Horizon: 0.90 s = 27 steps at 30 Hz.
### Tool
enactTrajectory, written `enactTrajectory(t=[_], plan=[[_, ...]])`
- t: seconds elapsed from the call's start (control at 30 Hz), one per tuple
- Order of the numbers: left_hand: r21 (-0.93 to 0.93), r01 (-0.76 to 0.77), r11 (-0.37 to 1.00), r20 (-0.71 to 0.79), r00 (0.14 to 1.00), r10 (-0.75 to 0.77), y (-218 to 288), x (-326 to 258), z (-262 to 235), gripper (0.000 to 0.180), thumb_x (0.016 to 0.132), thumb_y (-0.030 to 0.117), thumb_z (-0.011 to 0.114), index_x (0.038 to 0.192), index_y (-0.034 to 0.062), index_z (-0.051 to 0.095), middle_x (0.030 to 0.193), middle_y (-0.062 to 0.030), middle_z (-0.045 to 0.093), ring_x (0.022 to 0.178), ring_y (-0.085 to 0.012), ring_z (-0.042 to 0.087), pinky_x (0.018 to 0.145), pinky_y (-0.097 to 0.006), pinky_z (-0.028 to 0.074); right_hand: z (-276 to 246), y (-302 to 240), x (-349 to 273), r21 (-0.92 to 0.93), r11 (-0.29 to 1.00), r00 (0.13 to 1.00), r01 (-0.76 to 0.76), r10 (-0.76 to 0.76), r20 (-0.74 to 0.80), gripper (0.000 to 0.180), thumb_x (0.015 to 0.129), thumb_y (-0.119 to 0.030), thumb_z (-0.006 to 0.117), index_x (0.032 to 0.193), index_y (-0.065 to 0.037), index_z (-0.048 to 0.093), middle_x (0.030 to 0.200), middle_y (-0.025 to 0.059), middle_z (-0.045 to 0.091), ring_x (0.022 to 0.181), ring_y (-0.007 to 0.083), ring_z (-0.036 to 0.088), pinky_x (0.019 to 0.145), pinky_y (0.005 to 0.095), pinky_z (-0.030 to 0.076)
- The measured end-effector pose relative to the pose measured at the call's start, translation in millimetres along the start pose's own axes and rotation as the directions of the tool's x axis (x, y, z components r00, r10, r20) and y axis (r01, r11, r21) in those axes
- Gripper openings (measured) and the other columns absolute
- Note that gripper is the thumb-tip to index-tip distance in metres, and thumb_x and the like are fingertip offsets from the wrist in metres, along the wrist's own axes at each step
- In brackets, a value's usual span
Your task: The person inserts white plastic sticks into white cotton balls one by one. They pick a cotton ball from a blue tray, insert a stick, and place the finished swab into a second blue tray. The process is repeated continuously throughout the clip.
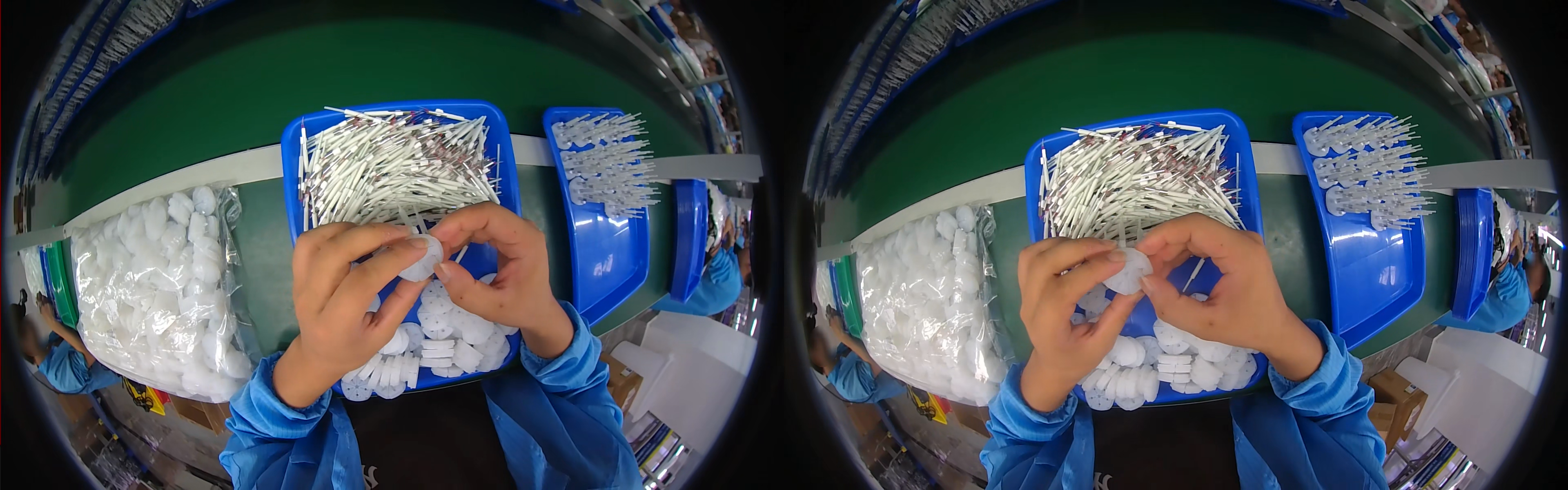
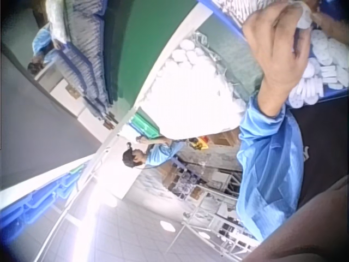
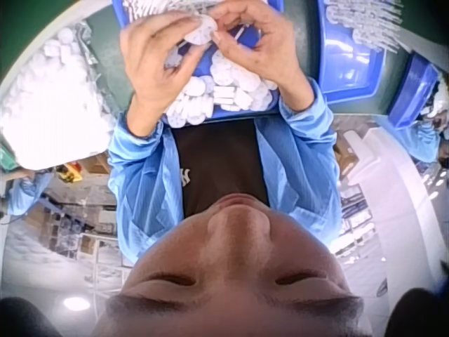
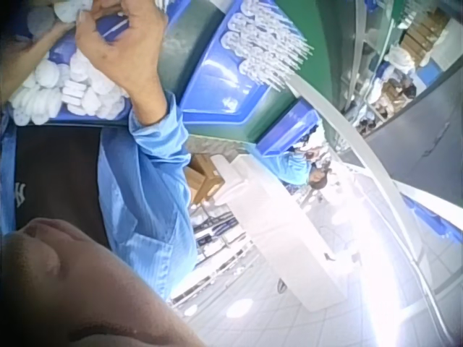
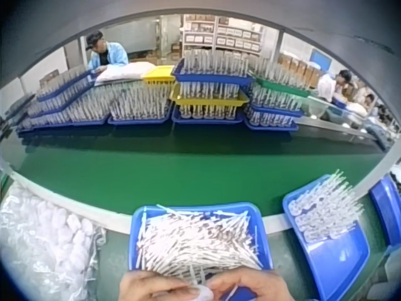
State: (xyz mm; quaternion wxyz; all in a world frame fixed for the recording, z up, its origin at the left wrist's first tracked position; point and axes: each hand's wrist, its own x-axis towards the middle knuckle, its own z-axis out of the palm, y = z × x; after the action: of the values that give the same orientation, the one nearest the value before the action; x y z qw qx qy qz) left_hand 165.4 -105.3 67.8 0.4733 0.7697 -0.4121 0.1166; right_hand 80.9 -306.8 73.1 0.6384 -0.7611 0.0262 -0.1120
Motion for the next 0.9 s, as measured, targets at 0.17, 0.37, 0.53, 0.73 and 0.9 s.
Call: enactTrajectory(t=[0.17, 0.37, 0.53, 0.73, 0.9], plan=[[-0.028, 0.023, 0.999, 0.006, 1.000, -0.023, 1, 1, -1, 0.050, 0.071, 0.006, 0.095, 0.118, 0.0102, 0.080, 0.119, -0.0047, 0.077, 0.104, -0.0279, 0.066, 0.092, -0.040, 0.052, 1, 2, -1, 0.023, 1.000, 1.000, -0.013, 0.013, 0.024, 0.036, 0.086, 0.002, 0.085, 0.121, -0.002, 0.074, 0.097, 0.0061, 0.080, 0.091, 0.0129, 0.079, 0.082, 0.0287, 0.061], [-0.071, 0.029, 0.997, -0.010, 1.000, -0.030, -1, 1, 0, 0.046, 0.075, 0.005, 0.095, 0.119, 0.0094, 0.081, 0.118, -0.0058, 0.077, 0.104, -0.0283, 0.066, 0.091, -0.039, 0.052, -1, 2, 0, 0.120, 0.993, 0.997, -0.022, 0.013, 0.077, 0.038, 0.089, 0.006, 0.081, 0.125, -0.001, 0.070, 0.103, 0.0061, 0.078, 0.097, 0.0132, 0.079, 0.088, 0.0294, 0.060], [-0.064, 0.018, 0.998, -0.021, 1.000, -0.020, -1, 2, 2, 0.044, 0.077, 0.003, 0.093, 0.118, 0.0097, 0.082, 0.120, -0.0053, 0.077, 0.103, -0.0278, 0.066, 0.089, -0.038, 0.052, -1, 0, 0, 0.157, 0.987, 0.996, -0.044, 0.031, 0.082, 0.036, 0.091, 0.008, 0.078, 0.125, 0.000, 0.068, 0.108, 0.0058, 0.077, 0.100, 0.0131, 0.078, 0.089, 0.0291, 0.060], [-0.050, 0.010, 0.999, -0.015, 1.000, -0.011, 0, 1, 2, 0.044, 0.075, 0.001, 0.091, 0.117, 0.0100, 0.083, 0.122, -0.0040, 0.078, 0.101, -0.0263, 0.065, 0.088, -0.037, 0.052, -4, 1, -2, 0.163, 0.984, 0.994, -0.077, 0.063, 0.088, 0.030, 0.093, 0.007, 0.080, 0.120, 0.000, 0.069, 0.103, 0.0051, 0.077, 0.097, 0.0115, 0.077, 0.086, 0.0277, 0.060], [-0.016, -0.012, 1.000, 0.030, 0.999, 0.013, 0, 1, 0, 0.045, 0.073, 0.001, 0.089, 0.117, 0.0099, 0.084, 0.123, -0.0041, 0.079, 0.100, -0.0254, 0.065, 0.087, -0.036, 0.052, -12, -6, 4, 0.121, 0.963, 0.962, -0.241, 0.220, 0.163, 0.027, 0.093, 0.004, 0.082, 0.116, -0.001, 0.069, 0.101, 0.0051, 0.078, 0.096, 0.0103, 0.076, 0.084, 0.0263, 0.059]])
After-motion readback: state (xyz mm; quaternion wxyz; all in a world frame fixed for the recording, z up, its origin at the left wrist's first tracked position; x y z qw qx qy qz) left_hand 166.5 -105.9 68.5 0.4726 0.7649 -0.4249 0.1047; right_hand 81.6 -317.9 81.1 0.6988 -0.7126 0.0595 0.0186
